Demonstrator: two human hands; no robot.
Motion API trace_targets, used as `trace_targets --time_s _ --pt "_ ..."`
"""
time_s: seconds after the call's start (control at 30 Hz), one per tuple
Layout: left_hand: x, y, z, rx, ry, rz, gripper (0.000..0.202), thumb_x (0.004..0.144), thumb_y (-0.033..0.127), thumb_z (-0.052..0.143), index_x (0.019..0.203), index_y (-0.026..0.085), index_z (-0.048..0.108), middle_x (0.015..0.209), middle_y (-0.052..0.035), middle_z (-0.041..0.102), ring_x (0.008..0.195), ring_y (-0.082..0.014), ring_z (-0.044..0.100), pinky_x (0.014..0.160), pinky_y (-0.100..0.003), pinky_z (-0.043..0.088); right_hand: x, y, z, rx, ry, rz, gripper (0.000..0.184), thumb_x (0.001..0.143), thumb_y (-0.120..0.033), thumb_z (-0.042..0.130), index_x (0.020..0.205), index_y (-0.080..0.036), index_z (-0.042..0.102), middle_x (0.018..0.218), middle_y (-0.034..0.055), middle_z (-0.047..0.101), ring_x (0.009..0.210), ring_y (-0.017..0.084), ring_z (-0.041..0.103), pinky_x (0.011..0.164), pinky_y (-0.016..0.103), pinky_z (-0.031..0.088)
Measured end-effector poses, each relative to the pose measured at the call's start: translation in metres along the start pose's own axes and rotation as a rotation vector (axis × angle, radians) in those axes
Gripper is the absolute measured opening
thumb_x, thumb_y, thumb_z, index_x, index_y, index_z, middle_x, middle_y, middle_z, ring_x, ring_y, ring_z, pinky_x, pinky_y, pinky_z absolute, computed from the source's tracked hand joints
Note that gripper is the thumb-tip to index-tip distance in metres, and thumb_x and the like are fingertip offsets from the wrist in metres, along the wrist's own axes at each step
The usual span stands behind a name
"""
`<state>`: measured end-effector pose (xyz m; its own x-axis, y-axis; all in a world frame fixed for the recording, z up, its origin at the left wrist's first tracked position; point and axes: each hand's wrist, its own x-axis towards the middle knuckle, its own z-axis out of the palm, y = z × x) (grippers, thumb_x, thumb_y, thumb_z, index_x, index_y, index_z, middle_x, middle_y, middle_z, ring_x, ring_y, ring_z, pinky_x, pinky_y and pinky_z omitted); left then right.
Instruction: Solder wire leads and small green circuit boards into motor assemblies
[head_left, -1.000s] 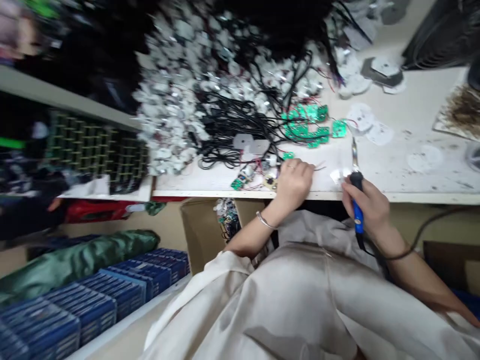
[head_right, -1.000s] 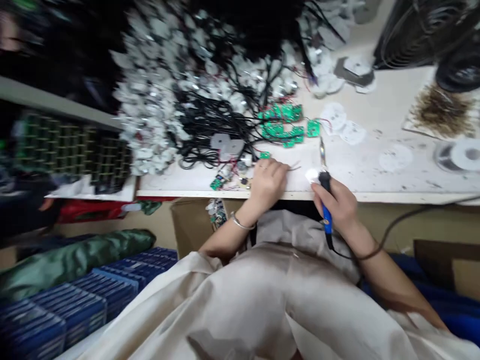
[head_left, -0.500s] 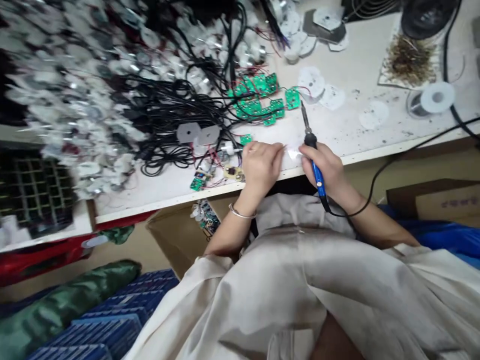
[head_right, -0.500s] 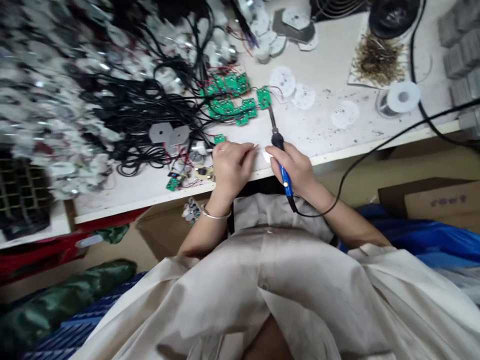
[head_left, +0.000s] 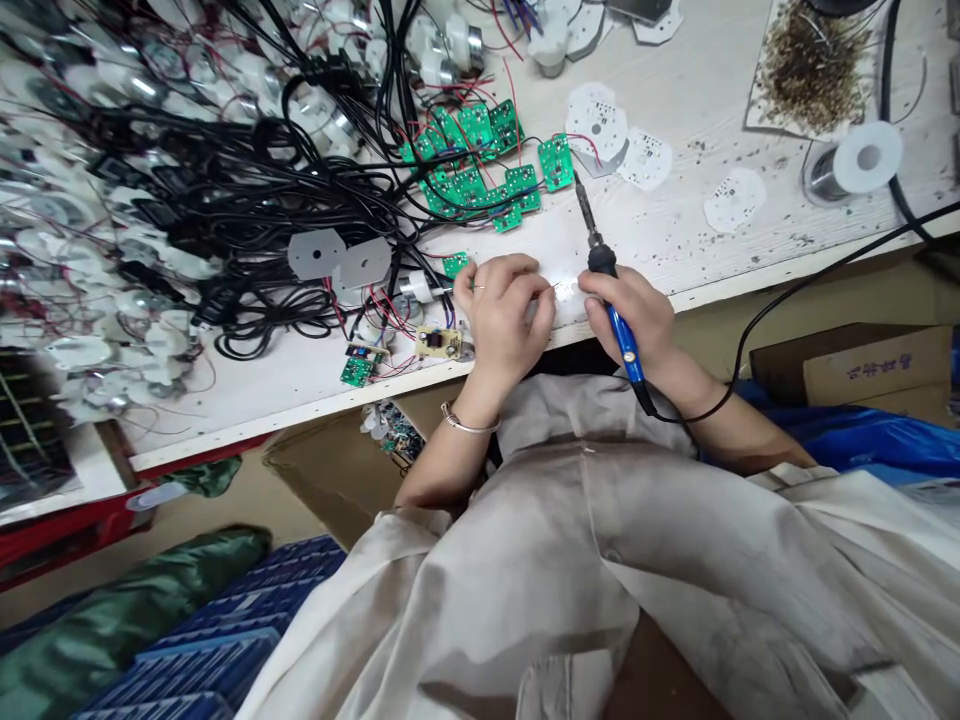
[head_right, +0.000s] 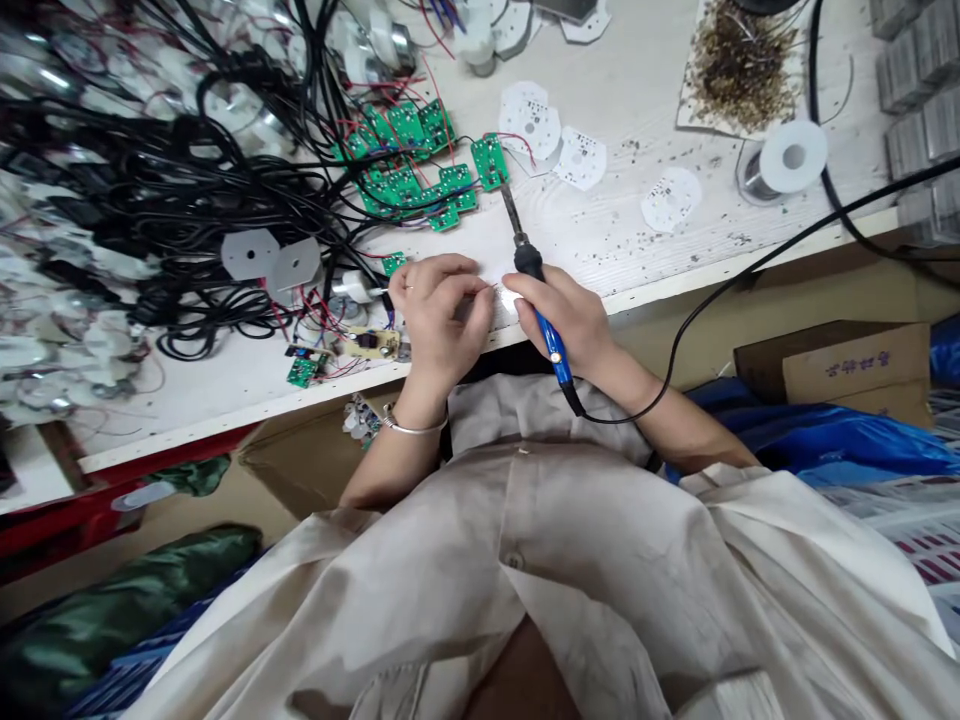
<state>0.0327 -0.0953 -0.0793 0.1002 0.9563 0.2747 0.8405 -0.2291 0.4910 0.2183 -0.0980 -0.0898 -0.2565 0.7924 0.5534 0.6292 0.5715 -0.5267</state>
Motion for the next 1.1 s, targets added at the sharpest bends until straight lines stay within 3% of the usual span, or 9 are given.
trace_targets --time_s 0.27,0.4,0.53,0.63,0.7,0.9,1.1 --pt "0.001 -0.003 0.001 -0.068 -0.090 0.000 0.011 0.093 0.030 0.060 0.083 0.026 0.062 0.109 0.0002 0.076 0.113 -0.0238 0.065 0.121 -0.058 0.025 0.003 0.002 -0.003 0.132 -0.013 0.036 0.036 0.105 -0.043 0.043 0.135 -0.029 0.056 0.110 0.0023 0.076 0.096 0.017 0.074 0.082 0.032 0.063" --pt "0.002 -0.002 0.000 -0.107 -0.099 -0.034 0.012 0.093 0.028 0.059 0.081 0.026 0.060 0.108 0.0003 0.076 0.112 -0.0235 0.066 0.123 -0.059 0.024 -0.002 0.006 -0.019 0.203 0.166 -0.022 0.046 0.102 -0.053 0.044 0.138 -0.028 0.059 0.090 0.0013 0.075 0.078 0.018 0.072 0.070 0.035 0.061" --pt "0.003 -0.002 -0.001 -0.128 -0.100 -0.053 0.011 0.092 0.026 0.059 0.081 0.025 0.060 0.104 0.0007 0.075 0.111 -0.0227 0.066 0.125 -0.057 0.022 -0.015 0.001 -0.031 0.364 0.244 0.179 0.035 0.101 -0.047 0.046 0.112 -0.028 0.073 0.063 -0.0039 0.067 0.055 0.014 0.065 0.058 0.032 0.058" --pt "0.004 -0.002 -0.001 -0.121 -0.114 -0.054 0.011 0.092 0.026 0.061 0.081 0.025 0.060 0.105 0.0001 0.075 0.112 -0.0238 0.066 0.125 -0.059 0.021 -0.020 -0.006 -0.030 0.413 0.231 0.400 0.039 0.100 -0.052 0.048 0.089 -0.027 0.075 0.049 -0.0056 0.059 0.039 0.011 0.052 0.047 0.028 0.052" --pt "0.005 -0.001 -0.002 -0.109 -0.122 -0.058 0.011 0.091 0.025 0.061 0.081 0.025 0.061 0.105 -0.0003 0.075 0.112 -0.0244 0.066 0.125 -0.060 0.022 -0.019 -0.009 -0.027 0.422 0.207 0.495 0.042 0.097 -0.056 0.051 0.083 -0.025 0.076 0.047 -0.0052 0.059 0.035 0.010 0.049 0.046 0.029 0.052" --pt "0.005 0.000 -0.002 -0.080 -0.123 -0.082 0.011 0.091 0.024 0.062 0.080 0.026 0.062 0.105 0.0000 0.076 0.113 -0.0245 0.066 0.125 -0.059 0.025 -0.015 -0.012 -0.026 0.453 0.133 0.523 0.044 0.099 -0.057 0.050 0.087 -0.025 0.078 0.048 -0.0054 0.060 0.042 0.011 0.057 0.055 0.028 0.057" --pt "0.005 -0.001 -0.002 -0.102 -0.129 -0.073 0.012 0.091 0.023 0.060 0.079 0.026 0.061 0.105 -0.0003 0.076 0.113 -0.0246 0.066 0.125 -0.060 0.025 -0.016 -0.011 -0.026 0.492 0.096 0.520 0.037 0.101 -0.050 0.051 0.093 -0.026 0.078 0.051 -0.0068 0.061 0.047 0.009 0.059 0.055 0.024 0.054"
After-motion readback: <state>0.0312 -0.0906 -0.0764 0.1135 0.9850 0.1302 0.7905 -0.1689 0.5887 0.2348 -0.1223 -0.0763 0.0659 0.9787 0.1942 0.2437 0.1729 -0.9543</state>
